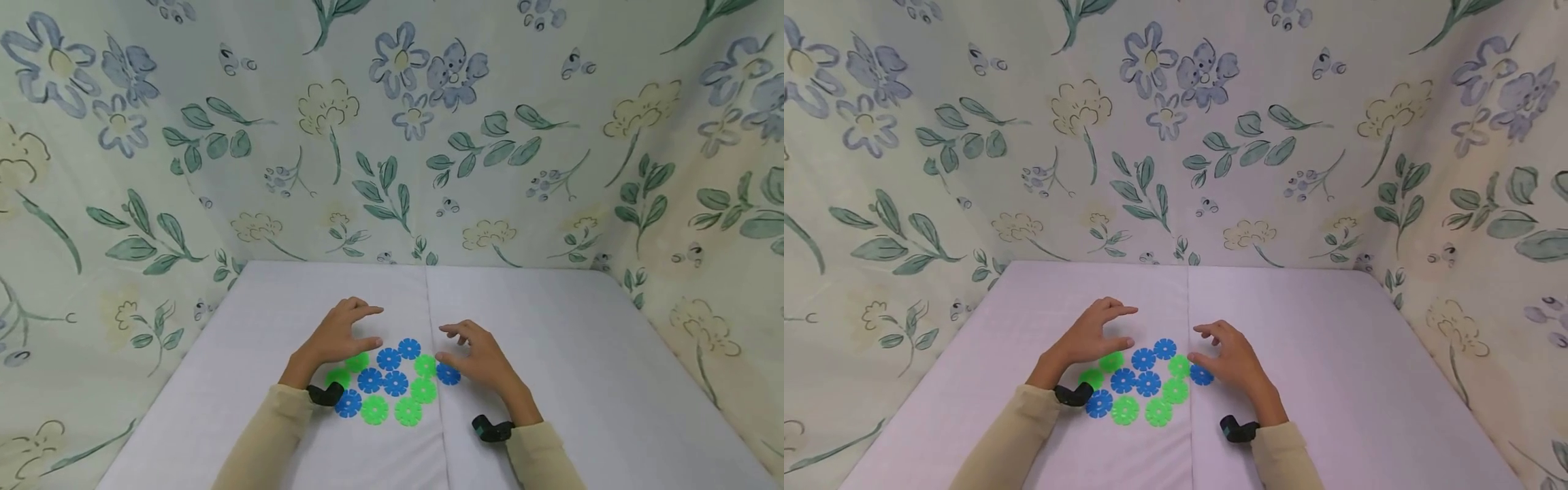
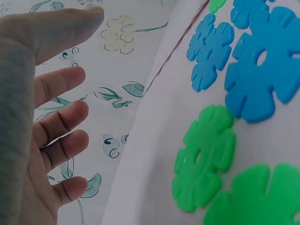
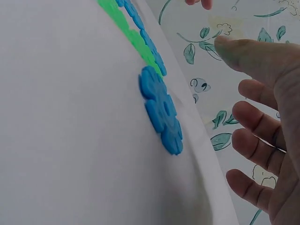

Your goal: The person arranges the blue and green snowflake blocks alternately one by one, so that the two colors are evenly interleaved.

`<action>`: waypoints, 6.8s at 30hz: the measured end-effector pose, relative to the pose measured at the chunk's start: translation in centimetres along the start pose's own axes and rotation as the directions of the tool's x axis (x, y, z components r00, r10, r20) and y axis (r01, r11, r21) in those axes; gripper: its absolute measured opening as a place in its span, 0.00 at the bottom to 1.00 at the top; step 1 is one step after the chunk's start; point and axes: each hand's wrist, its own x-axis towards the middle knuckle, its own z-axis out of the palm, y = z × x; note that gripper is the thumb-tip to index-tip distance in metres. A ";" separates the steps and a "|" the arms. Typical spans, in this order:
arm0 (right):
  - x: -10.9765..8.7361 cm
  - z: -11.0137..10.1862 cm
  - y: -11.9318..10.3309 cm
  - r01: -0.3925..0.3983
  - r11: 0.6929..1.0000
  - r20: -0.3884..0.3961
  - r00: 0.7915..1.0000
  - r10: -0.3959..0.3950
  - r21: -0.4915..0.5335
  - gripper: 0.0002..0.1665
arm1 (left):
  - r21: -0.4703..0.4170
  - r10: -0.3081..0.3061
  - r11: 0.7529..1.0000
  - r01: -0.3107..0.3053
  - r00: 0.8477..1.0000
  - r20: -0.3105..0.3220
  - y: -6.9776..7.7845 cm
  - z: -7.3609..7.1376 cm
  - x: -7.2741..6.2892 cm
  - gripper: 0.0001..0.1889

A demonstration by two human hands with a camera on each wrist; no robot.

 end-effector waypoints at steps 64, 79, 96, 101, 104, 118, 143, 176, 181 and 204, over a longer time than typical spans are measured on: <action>-0.6 1.9 -0.1 -0.046 0.998 0.207 0.977 0.053 -0.035 0.23 | 0.045 -0.105 0.994 0.099 0.979 0.174 2.4 6.4 1.6 0.23; -0.7 1.6 0.1 -0.036 0.998 0.205 0.978 0.044 -0.042 0.22 | 0.015 -0.080 0.997 0.079 0.983 0.163 2.6 6.4 1.7 0.24; -0.7 1.6 -0.1 -0.018 0.998 0.204 0.979 0.031 -0.065 0.23 | 0.032 -0.008 0.999 0.003 0.986 0.165 2.7 5.8 1.9 0.26; -0.7 1.6 0.0 -0.021 0.998 0.208 0.977 0.033 -0.059 0.23 | 0.108 0.011 0.994 -0.029 0.987 0.159 2.6 6.0 1.9 0.25; -0.7 1.7 -0.1 -0.025 0.998 0.212 0.977 0.035 -0.050 0.23 | 0.120 0.027 0.992 -0.043 0.991 0.132 2.4 6.0 1.8 0.24; -0.8 1.9 -0.3 -0.027 0.998 0.191 0.981 0.038 -0.060 0.22 | 0.145 -0.038 0.988 0.050 0.996 -0.085 1.2 3.6 1.6 0.23; -1.0 1.5 -0.1 -0.005 1.000 0.175 0.985 0.009 -0.028 0.22 | -0.032 -0.312 0.945 0.327 0.863 -0.397 -7.8 -4.0 -2.0 0.25; -1.2 2.0 0.3 -0.041 0.999 0.208 0.977 0.047 -0.033 0.23 | 0.122 -0.441 0.859 0.497 0.840 -0.315 -14.1 -5.0 -6.9 0.28; -1.1 1.8 0.0 -0.043 0.998 0.202 0.978 0.049 -0.036 0.23 | 0.117 -0.452 0.862 0.494 0.852 -0.264 -14.5 -5.1 -6.7 0.30; -1.0 1.4 -0.4 0.037 0.995 0.237 0.971 -0.013 -0.096 0.24 | 0.133 -0.466 0.858 0.497 0.860 -0.208 -15.2 -4.9 -6.5 0.31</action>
